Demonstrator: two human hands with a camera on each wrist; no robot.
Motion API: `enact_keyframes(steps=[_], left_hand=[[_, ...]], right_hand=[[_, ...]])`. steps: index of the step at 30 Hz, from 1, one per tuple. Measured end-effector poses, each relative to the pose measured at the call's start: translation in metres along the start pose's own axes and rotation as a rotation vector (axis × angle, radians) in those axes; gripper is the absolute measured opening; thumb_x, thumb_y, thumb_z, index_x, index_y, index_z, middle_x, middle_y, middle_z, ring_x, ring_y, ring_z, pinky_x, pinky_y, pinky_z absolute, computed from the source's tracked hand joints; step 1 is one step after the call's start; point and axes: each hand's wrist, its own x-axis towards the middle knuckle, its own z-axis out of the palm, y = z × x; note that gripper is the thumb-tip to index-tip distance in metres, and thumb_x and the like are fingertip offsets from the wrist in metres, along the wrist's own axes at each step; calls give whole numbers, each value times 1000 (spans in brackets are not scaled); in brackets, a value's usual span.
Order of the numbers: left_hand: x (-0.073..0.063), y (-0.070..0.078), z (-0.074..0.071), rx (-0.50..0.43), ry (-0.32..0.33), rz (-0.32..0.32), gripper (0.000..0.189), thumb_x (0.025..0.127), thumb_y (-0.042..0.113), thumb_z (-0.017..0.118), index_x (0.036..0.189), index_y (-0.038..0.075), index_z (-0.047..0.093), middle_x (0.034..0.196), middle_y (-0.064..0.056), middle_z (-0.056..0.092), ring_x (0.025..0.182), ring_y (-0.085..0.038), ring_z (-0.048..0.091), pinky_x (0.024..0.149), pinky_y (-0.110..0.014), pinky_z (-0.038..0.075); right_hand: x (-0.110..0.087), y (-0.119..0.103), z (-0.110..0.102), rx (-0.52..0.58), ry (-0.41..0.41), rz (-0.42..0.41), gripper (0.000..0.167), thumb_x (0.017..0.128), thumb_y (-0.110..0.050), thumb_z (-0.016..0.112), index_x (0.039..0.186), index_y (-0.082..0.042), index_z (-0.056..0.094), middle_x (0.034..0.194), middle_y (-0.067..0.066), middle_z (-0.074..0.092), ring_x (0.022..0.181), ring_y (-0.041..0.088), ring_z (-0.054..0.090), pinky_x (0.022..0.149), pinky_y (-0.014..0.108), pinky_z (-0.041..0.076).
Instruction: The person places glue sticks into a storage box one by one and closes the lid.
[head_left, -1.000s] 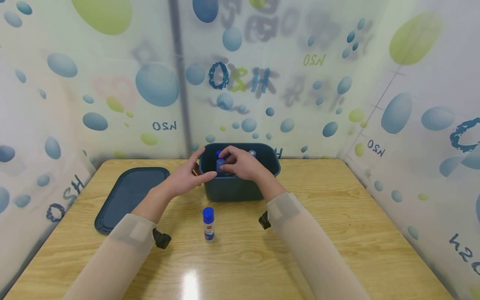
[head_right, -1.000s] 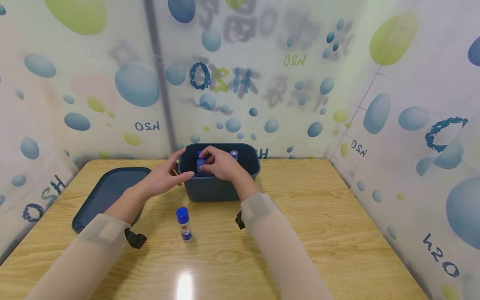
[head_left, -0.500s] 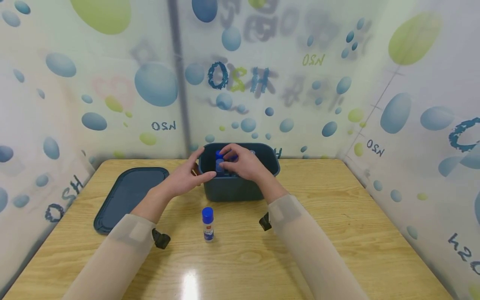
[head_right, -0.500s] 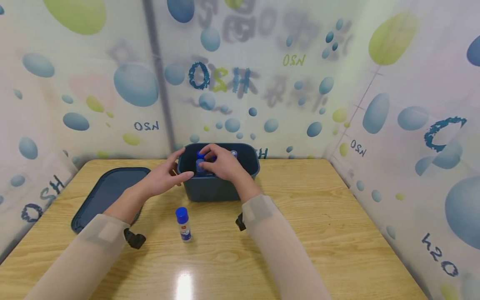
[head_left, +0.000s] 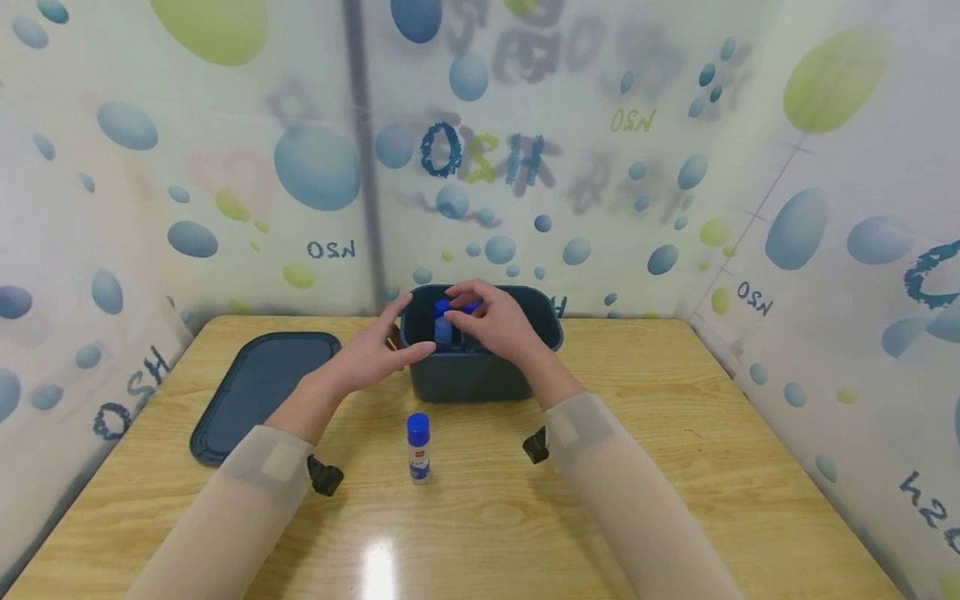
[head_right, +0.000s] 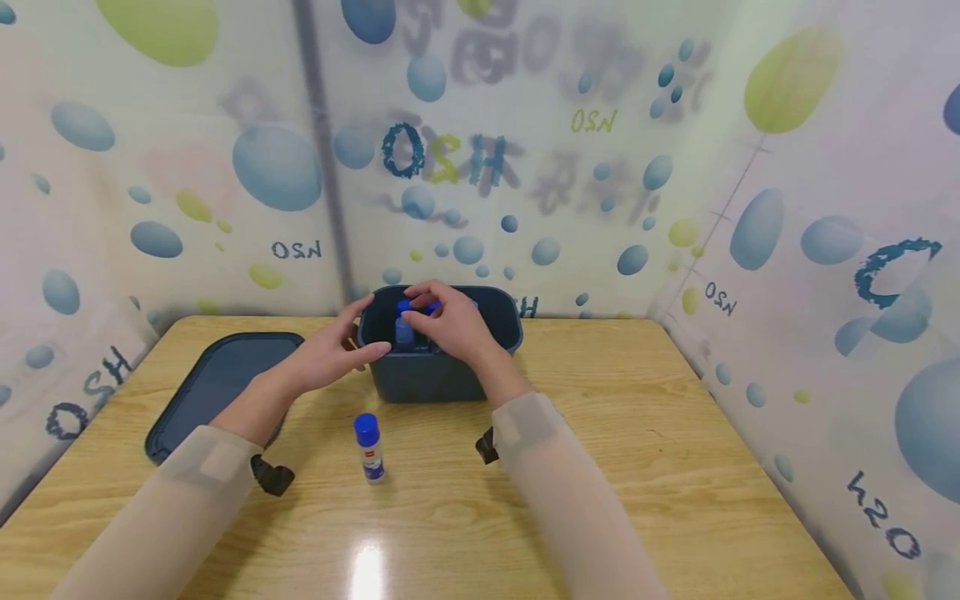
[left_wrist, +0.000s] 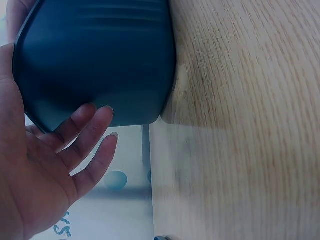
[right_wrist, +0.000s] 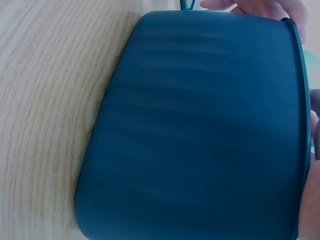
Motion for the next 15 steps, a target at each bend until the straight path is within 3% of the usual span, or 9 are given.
enact_keyframes(steps=[9,15], left_hand=[[0,0,1,10,4,-2,111,98,76,66,179,32,5,116,-13,68,95,-26,68,78,-37,57],[-1,1,-1,14,7,-8,110,99,75,66,179,32,4,117,-13,67,95,-27,67,78,-36,57]], right_hand=[[-8,-5,-5,104,145,-159,33,108,-23,72,139,-13,70,126,10,77,92,25,71,81,31,59],[-27,-16,-10,146,75,-178,33,108,-22,72,140,-13,70,125,10,75,88,22,70,79,31,59]])
